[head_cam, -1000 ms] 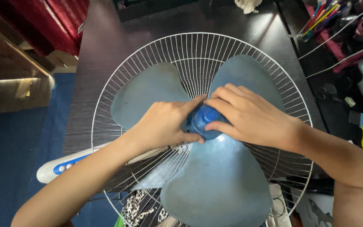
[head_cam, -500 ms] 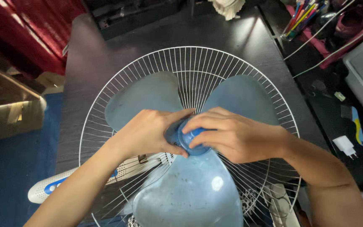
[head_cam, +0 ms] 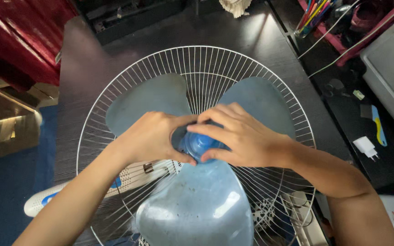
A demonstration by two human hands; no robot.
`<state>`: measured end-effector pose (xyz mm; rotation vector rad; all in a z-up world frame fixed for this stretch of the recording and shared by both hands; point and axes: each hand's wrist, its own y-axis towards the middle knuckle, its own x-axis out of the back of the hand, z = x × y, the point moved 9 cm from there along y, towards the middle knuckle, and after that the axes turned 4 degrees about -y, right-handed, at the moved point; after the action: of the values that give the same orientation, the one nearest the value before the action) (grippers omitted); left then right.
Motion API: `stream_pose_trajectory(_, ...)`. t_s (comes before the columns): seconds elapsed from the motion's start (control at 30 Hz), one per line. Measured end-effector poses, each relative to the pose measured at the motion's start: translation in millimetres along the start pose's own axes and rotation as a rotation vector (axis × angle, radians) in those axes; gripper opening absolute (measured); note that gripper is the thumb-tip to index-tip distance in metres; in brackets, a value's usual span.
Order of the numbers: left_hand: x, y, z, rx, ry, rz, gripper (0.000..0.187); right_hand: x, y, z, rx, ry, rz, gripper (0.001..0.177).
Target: The person assembles a portable electric fan by attaching the front grille, inserting the fan blade, and securing it with a blue cap. They use a screwdriver to tighten a screw on the fan body and handle the fan components by hand.
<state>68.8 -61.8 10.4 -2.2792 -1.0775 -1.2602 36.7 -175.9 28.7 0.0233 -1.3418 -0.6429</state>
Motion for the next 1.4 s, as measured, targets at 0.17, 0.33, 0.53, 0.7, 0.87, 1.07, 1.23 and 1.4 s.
stream_pose_trajectory(0.17,2,5,-2,-0.096,0.137,0.012,0.09,-1,0,10,0.015,0.105,0.015,0.044)
stream_pose_trajectory(0.33,-5,4,7,-0.081,0.102,0.023,0.096,0,-2,6,-0.068,0.085,-0.024,0.048)
stream_pose_trajectory(0.53,-7,-5,-3,-0.055,0.033,0.017,0.094,-3,-4,8,-0.013,0.196,-0.021,0.054)
stream_pose_trajectory(0.7,-4,-15,-21,-0.094,-0.05,-0.025,0.083,-5,-10,-3,-0.125,-0.073,-0.054,0.059)
stream_pose_trajectory(0.87,-11,-18,-25,-0.165,-0.083,-0.027,0.069,-2,-17,4,-0.022,0.078,-0.083,0.052)
stream_pose_trajectory(1.07,5,-20,-19,-0.044,-0.032,-0.254,0.044,24,-22,-5,-0.151,-0.029,-0.263,0.045)
stream_pose_trajectory(1.23,8,-28,-53,-0.138,0.012,-0.315,0.079,46,-30,-9,-0.164,0.0,-0.386,0.035)
stream_pose_trajectory(1.4,15,-35,-64,-0.108,0.169,-0.342,0.079,41,-28,-10,-0.164,0.023,-0.367,0.032)
